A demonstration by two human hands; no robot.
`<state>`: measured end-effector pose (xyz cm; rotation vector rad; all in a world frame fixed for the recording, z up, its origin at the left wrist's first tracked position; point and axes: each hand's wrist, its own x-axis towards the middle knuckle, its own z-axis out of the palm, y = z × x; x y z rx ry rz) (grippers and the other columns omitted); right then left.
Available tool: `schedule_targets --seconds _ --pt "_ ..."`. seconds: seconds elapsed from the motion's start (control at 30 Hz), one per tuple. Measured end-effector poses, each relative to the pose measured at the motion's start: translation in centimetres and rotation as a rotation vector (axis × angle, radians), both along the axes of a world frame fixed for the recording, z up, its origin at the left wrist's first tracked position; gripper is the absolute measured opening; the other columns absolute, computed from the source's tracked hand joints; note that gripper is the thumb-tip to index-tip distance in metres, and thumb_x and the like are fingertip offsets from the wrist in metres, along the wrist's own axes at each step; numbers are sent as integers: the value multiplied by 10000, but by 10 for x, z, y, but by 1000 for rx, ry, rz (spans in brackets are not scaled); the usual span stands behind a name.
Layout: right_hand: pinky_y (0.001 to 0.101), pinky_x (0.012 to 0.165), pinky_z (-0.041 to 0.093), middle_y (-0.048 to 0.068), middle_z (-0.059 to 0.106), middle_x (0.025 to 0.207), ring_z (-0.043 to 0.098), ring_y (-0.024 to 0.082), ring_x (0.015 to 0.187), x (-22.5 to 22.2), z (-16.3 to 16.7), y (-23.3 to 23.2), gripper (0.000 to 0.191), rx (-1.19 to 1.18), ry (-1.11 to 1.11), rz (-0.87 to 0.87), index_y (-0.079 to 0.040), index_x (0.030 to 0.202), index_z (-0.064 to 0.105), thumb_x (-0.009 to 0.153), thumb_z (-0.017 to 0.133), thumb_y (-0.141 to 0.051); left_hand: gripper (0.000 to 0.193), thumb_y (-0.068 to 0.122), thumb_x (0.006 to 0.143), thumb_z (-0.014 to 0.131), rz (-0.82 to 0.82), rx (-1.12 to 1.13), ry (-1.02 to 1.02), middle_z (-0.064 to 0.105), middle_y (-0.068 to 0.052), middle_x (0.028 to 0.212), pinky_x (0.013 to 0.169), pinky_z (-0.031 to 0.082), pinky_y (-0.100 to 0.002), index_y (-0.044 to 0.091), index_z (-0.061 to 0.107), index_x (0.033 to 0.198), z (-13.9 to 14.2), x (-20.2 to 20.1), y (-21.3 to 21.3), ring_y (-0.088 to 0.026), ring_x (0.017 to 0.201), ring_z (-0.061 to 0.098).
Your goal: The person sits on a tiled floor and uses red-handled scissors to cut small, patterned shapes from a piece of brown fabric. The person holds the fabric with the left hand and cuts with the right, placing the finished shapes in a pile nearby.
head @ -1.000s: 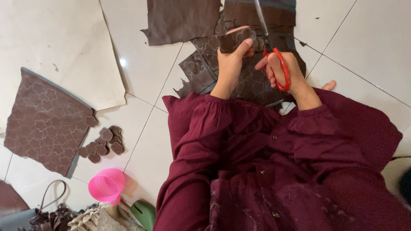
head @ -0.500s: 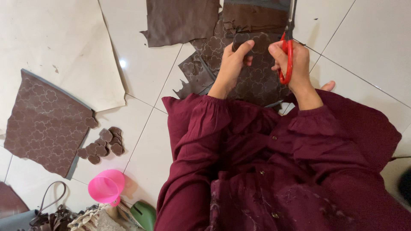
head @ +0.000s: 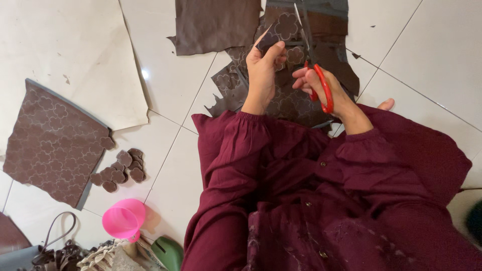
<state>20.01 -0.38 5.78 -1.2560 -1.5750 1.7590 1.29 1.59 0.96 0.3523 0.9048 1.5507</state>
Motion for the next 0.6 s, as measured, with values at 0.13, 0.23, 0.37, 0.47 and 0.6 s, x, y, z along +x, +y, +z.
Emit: schedule_targets --seconds 0.13,0.23,0.37,0.47,0.6 --pt "287 780 543 44 650 917 672 146 884 -2 2 -1 726 31 -85 74 1 1260 624 1010 450 -658 448 60 909 778 27 18 33 689 4 937 615 462 -218 45 659 1341 13 0 -2 -79 727 590" --pt "289 677 500 19 625 838 638 125 774 -3 5 -3 730 23 -138 146 7 1229 643 995 458 -659 466 57 890 794 28 26 45 704 -10 949 632 492 -216 45 639 1329 21 -2 -4 -81 744 616" --pt "260 666 536 -22 549 782 594 89 701 -3 6 -2 707 16 -111 150 -1 1204 660 1008 435 -642 426 50 894 802 35 74 141 718 -17 987 723 557 -234 40 619 1278 24 -2 -4 -85 821 656" --pt "258 645 531 -25 530 758 580 93 673 -3 7 0 652 5 -140 133 -4 1189 661 1021 445 -596 342 86 922 774 2 75 133 726 -38 951 717 549 -233 35 640 1233 21 -4 -4 -104 809 675" --pt "266 632 507 -27 525 780 576 93 685 -2 14 1 588 -6 -182 137 -7 1191 658 1016 470 -536 261 106 972 756 -10 105 123 733 -63 961 758 570 -244 -3 679 1197 15 -7 -1 -117 820 686"
